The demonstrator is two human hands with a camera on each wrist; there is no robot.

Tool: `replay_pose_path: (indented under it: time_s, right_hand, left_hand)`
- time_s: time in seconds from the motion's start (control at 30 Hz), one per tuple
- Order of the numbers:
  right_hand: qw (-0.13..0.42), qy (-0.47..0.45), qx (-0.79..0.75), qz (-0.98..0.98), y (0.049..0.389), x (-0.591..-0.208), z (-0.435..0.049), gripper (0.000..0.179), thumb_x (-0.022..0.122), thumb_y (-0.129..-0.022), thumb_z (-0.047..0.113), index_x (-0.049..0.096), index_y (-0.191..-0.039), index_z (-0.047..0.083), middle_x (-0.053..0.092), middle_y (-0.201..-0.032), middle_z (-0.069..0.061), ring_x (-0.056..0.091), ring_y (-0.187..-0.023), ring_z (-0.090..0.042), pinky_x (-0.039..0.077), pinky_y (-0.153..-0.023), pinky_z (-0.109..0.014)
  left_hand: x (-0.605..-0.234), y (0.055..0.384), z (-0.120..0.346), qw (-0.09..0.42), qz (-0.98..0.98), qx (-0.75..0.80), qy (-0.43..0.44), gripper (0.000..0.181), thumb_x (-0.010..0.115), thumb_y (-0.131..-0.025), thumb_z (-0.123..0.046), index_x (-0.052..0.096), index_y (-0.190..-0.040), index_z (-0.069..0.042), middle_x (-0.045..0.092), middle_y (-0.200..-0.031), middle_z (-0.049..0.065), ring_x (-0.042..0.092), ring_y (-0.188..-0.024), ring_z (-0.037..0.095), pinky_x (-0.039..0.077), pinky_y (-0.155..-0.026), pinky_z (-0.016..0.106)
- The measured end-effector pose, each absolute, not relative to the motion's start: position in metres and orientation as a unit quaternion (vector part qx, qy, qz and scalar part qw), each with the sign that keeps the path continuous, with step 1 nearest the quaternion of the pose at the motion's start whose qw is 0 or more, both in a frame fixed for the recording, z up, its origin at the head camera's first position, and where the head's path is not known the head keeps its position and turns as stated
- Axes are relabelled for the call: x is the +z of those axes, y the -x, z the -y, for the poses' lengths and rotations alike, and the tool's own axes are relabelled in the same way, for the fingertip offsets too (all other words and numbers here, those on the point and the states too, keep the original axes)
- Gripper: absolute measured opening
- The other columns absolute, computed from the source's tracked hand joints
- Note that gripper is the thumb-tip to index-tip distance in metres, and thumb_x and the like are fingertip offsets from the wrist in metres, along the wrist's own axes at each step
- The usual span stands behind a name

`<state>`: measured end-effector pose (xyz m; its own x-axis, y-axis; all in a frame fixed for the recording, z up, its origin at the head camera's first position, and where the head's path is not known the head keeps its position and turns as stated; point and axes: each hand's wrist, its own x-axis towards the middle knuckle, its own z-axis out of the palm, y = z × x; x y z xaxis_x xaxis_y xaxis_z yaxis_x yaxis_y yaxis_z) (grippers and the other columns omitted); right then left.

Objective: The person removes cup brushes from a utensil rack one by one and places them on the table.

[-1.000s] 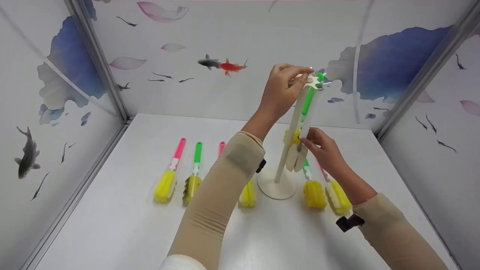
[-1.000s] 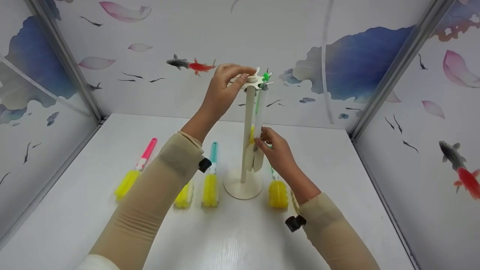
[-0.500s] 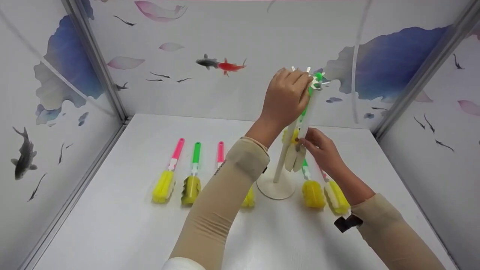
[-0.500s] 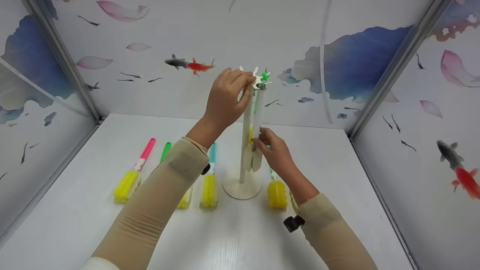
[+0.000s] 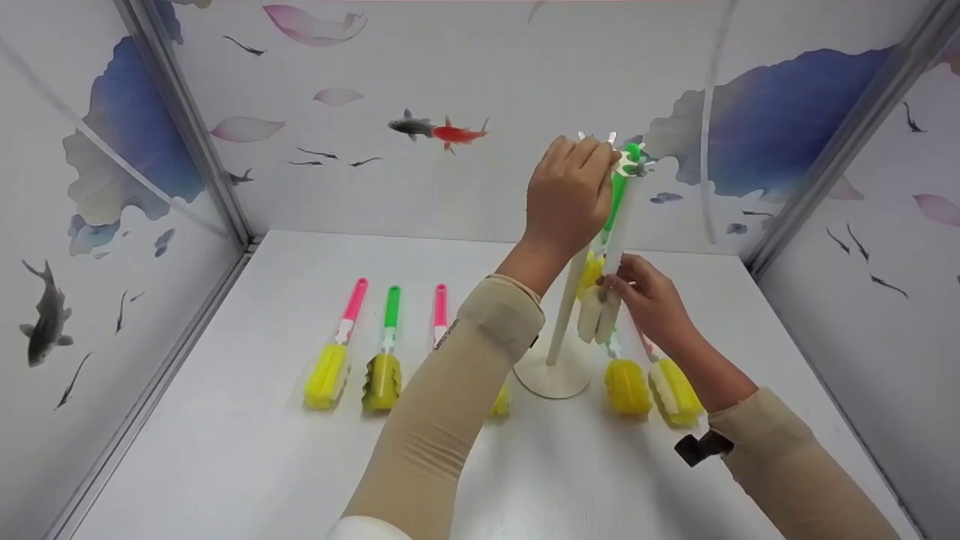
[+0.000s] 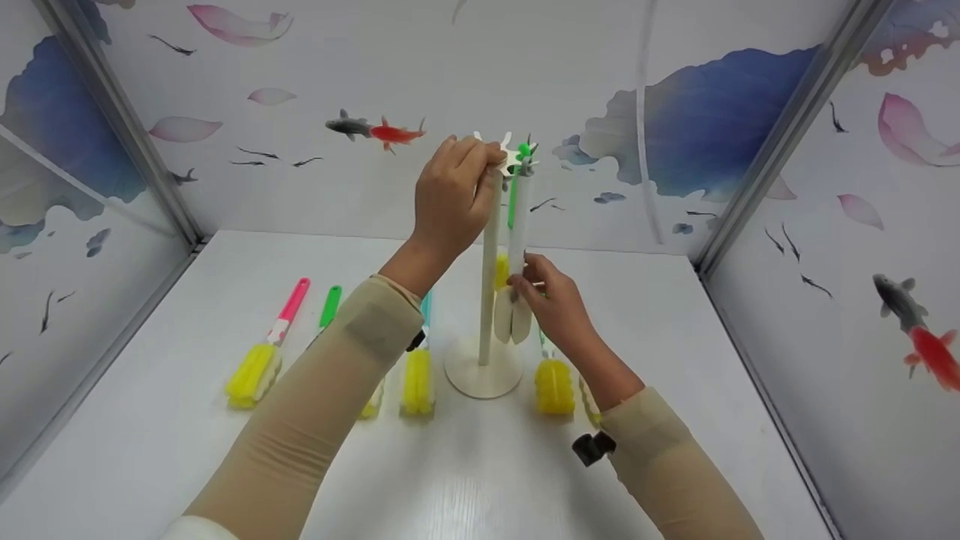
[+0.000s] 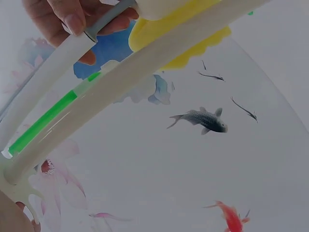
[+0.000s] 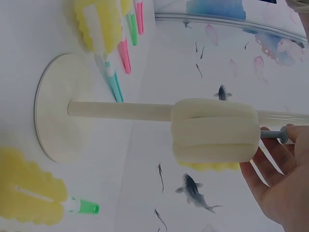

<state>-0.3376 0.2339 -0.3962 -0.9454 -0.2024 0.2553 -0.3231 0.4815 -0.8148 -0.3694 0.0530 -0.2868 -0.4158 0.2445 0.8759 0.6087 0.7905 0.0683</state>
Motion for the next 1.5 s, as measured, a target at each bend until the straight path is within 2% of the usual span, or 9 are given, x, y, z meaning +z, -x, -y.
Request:
replay_pose_path:
  time_s: [0.47, 0.67, 0.93, 1.03, 1.17, 1.23, 1.5]
  right_hand:
    - [0.081, -0.147, 0.479, 0.862, 0.335, -0.382, -0.248, 0.046, 0.056, -0.099, 0.033, 0.048, -0.137, 0.008, 0.060, -0.118, -0.008, 0.061, -0.110, -0.022, 0.049, -0.093, -0.029]
    - [0.092, -0.156, 0.460, 0.869, 0.336, -0.379, -0.254, 0.035, 0.053, -0.102, 0.021, 0.050, -0.132, 0.003, 0.064, -0.111, -0.013, 0.062, -0.102, -0.021, 0.049, -0.089, -0.020]
    - [0.094, -0.151, 0.430, 0.885, 0.331, -0.382, -0.266, 0.036, 0.051, -0.102, 0.024, 0.051, -0.131, 0.002, 0.064, -0.110, -0.013, 0.061, -0.102, -0.021, 0.047, -0.085, -0.013]
    - [0.083, -0.139, 0.423, 0.892, 0.327, -0.385, -0.271, 0.038, 0.051, -0.103, 0.027, 0.050, -0.132, 0.002, 0.065, -0.112, -0.013, 0.061, -0.104, -0.024, 0.049, -0.088, -0.019]
    - [0.065, -0.121, 0.419, 0.897, 0.323, -0.390, -0.277, 0.043, 0.052, -0.102, 0.031, 0.049, -0.134, 0.003, 0.064, -0.113, -0.013, 0.061, -0.106, -0.028, 0.051, -0.092, -0.034]
    - [0.056, -0.116, 0.415, 0.901, 0.322, -0.392, -0.281, 0.044, 0.054, -0.101, 0.032, 0.049, -0.134, 0.003, 0.064, -0.114, -0.014, 0.061, -0.105, -0.029, 0.052, -0.091, -0.035]
    - [0.028, -0.100, 0.390, 0.915, 0.320, -0.398, -0.300, 0.048, 0.052, -0.102, 0.033, 0.047, -0.135, 0.000, 0.063, -0.113, -0.019, 0.059, -0.103, -0.034, 0.049, -0.092, -0.055]
  left_hand:
    - [-0.284, 0.370, -0.055, 0.479, 0.814, -0.208, 0.255, 0.028, 0.048, -0.100, -0.020, 0.068, -0.115, -0.008, 0.067, -0.112, 0.002, 0.057, -0.109, 0.017, 0.020, -0.115, 0.029]
    - [-0.284, 0.370, -0.052, 0.470, 0.818, -0.213, 0.254, 0.029, 0.047, -0.100, -0.020, 0.067, -0.117, -0.007, 0.067, -0.113, 0.003, 0.057, -0.110, 0.018, 0.017, -0.115, 0.028]
    - [-0.286, 0.370, -0.051, 0.464, 0.820, -0.215, 0.255, 0.029, 0.047, -0.100, -0.020, 0.067, -0.117, -0.007, 0.066, -0.114, 0.003, 0.057, -0.110, 0.018, 0.017, -0.115, 0.028]
    - [-0.288, 0.370, -0.052, 0.462, 0.822, -0.214, 0.256, 0.029, 0.047, -0.100, -0.020, 0.067, -0.118, -0.007, 0.066, -0.114, 0.002, 0.056, -0.111, 0.018, 0.016, -0.115, 0.028]
    - [-0.290, 0.370, -0.053, 0.467, 0.818, -0.214, 0.259, 0.028, 0.047, -0.101, -0.021, 0.067, -0.115, -0.008, 0.066, -0.113, 0.002, 0.056, -0.110, 0.017, 0.017, -0.115, 0.028]
    - [-0.290, 0.369, -0.054, 0.467, 0.818, -0.214, 0.260, 0.027, 0.047, -0.101, -0.021, 0.068, -0.114, -0.009, 0.066, -0.111, 0.001, 0.057, -0.109, 0.017, 0.018, -0.115, 0.028]
    - [-0.290, 0.369, -0.054, 0.475, 0.812, -0.220, 0.259, 0.025, 0.047, -0.100, -0.019, 0.068, -0.110, -0.010, 0.066, -0.109, 0.000, 0.057, -0.105, 0.016, 0.019, -0.115, 0.028]
